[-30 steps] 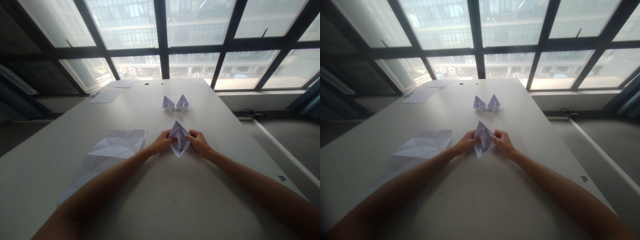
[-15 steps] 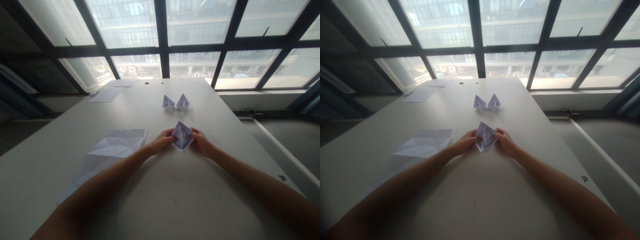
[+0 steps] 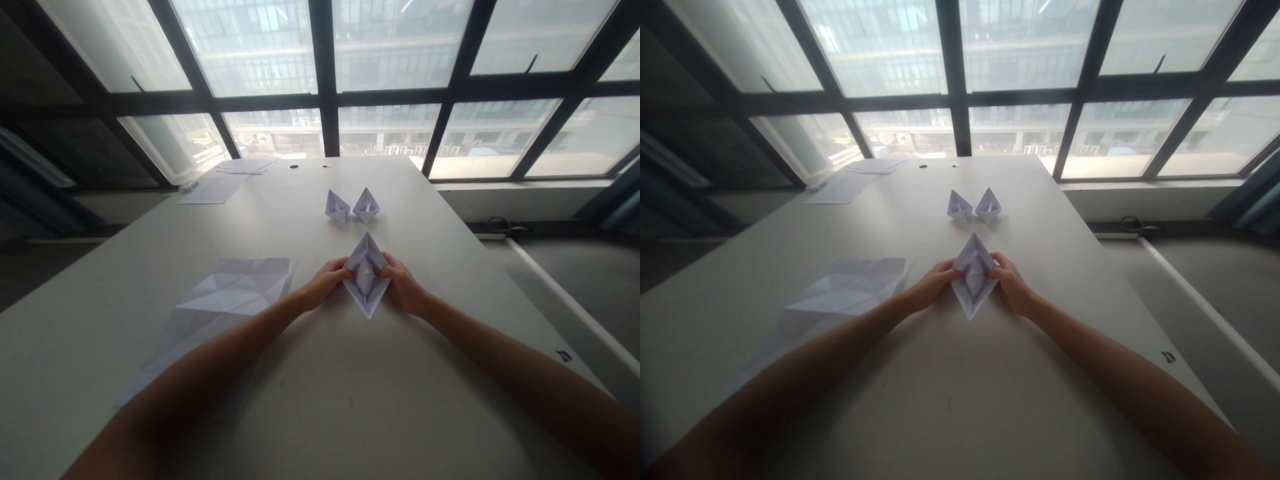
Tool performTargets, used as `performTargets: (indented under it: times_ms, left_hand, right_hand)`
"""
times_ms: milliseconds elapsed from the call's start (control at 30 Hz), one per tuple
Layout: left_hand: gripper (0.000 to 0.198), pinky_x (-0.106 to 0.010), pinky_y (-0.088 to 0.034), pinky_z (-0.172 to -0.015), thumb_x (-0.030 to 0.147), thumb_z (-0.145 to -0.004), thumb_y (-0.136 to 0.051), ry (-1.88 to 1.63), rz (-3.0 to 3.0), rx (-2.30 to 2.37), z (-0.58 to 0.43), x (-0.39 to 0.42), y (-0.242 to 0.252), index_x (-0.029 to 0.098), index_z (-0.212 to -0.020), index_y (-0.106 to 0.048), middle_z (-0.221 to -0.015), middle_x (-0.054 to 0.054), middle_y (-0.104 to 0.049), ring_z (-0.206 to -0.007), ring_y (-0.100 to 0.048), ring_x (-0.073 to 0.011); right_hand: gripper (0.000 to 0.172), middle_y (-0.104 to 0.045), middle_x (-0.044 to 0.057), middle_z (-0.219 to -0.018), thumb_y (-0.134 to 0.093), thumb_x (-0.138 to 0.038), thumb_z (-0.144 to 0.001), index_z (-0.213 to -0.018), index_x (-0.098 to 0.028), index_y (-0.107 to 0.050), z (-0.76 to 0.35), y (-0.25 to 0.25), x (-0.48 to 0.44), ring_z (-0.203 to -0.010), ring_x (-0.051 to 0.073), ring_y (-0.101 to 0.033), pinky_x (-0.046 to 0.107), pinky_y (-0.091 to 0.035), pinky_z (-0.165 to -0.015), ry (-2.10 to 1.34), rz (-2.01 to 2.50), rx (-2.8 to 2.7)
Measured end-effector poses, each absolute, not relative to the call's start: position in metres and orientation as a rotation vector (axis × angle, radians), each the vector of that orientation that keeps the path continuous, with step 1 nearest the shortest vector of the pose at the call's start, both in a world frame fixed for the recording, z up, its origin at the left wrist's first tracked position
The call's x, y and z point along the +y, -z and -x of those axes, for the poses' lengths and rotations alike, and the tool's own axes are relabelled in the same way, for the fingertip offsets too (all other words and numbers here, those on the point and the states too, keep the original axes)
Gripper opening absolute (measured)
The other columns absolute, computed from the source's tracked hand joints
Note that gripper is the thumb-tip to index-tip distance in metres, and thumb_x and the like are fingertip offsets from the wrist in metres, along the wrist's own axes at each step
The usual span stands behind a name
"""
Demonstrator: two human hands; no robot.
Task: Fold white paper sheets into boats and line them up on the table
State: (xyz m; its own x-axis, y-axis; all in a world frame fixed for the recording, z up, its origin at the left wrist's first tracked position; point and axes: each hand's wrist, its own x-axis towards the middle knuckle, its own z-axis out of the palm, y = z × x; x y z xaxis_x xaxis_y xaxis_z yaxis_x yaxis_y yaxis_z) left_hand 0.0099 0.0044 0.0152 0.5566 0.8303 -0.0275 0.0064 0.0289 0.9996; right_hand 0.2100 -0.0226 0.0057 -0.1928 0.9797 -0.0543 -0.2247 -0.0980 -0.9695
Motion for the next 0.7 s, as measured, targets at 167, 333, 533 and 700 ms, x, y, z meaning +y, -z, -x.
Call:
performTargets:
  times_ms: [167, 333, 533, 700]
  left_hand:
    - [0.035, -0.032, -0.043, -0.085, 0.027, -0.075, -0.063, -0.801, -1.433, 0.803, -0.0115, 0.0043, -0.0138, 0.013, -0.107, -0.066, -0.099, -0.006, -0.068, -0.093, -0.06, -0.0231]
    - [0.031, -0.033, -0.044, -0.083, 0.024, -0.073, -0.06, -0.811, -1.533, 0.883, -0.0145, 0.0032, -0.0145, 0.013, -0.102, -0.066, -0.093, -0.004, -0.068, -0.089, -0.06, -0.0227]
    - [0.045, -0.033, -0.045, -0.086, 0.018, -0.071, -0.06, -0.718, -1.514, 0.774, -0.0118, 0.0059, -0.0154, 0.014, -0.116, -0.064, -0.101, -0.006, -0.07, -0.095, -0.062, -0.024]
    - [0.047, -0.031, -0.043, -0.088, 0.02, -0.075, -0.063, -0.723, -1.448, 0.714, -0.0075, 0.0086, -0.0152, 0.016, -0.121, -0.063, -0.109, -0.007, -0.069, -0.101, -0.06, -0.0232]
  right_hand:
    - [0.039, -0.06, -0.001, -0.077, -0.055, -0.022, -0.061, -0.099, -0.022, -0.052, -0.2107, -0.0054, -0.022, -0.068, 0.018, -0.056, 0.027, -0.044, -0.062, -1.51, 0.987, -1.108]
    - [0.043, -0.066, -0.001, -0.081, -0.061, -0.023, -0.063, -0.106, -0.022, -0.054, -0.2119, -0.0014, -0.0186, -0.068, 0.018, -0.06, 0.027, -0.046, -0.063, -1.496, 1.018, -1.132]
    - [0.043, -0.068, 0.0, -0.08, -0.062, -0.022, -0.064, -0.106, -0.02, -0.057, -0.2116, -0.0001, -0.015, -0.066, 0.017, -0.061, 0.026, -0.046, -0.061, -1.462, 1.087, -1.153]
    - [0.035, -0.069, 0.002, -0.084, -0.063, -0.024, -0.068, -0.102, -0.018, -0.059, -0.2098, -0.0037, -0.0178, -0.072, 0.017, -0.062, 0.027, -0.046, -0.065, -1.426, 1.051, -1.276]
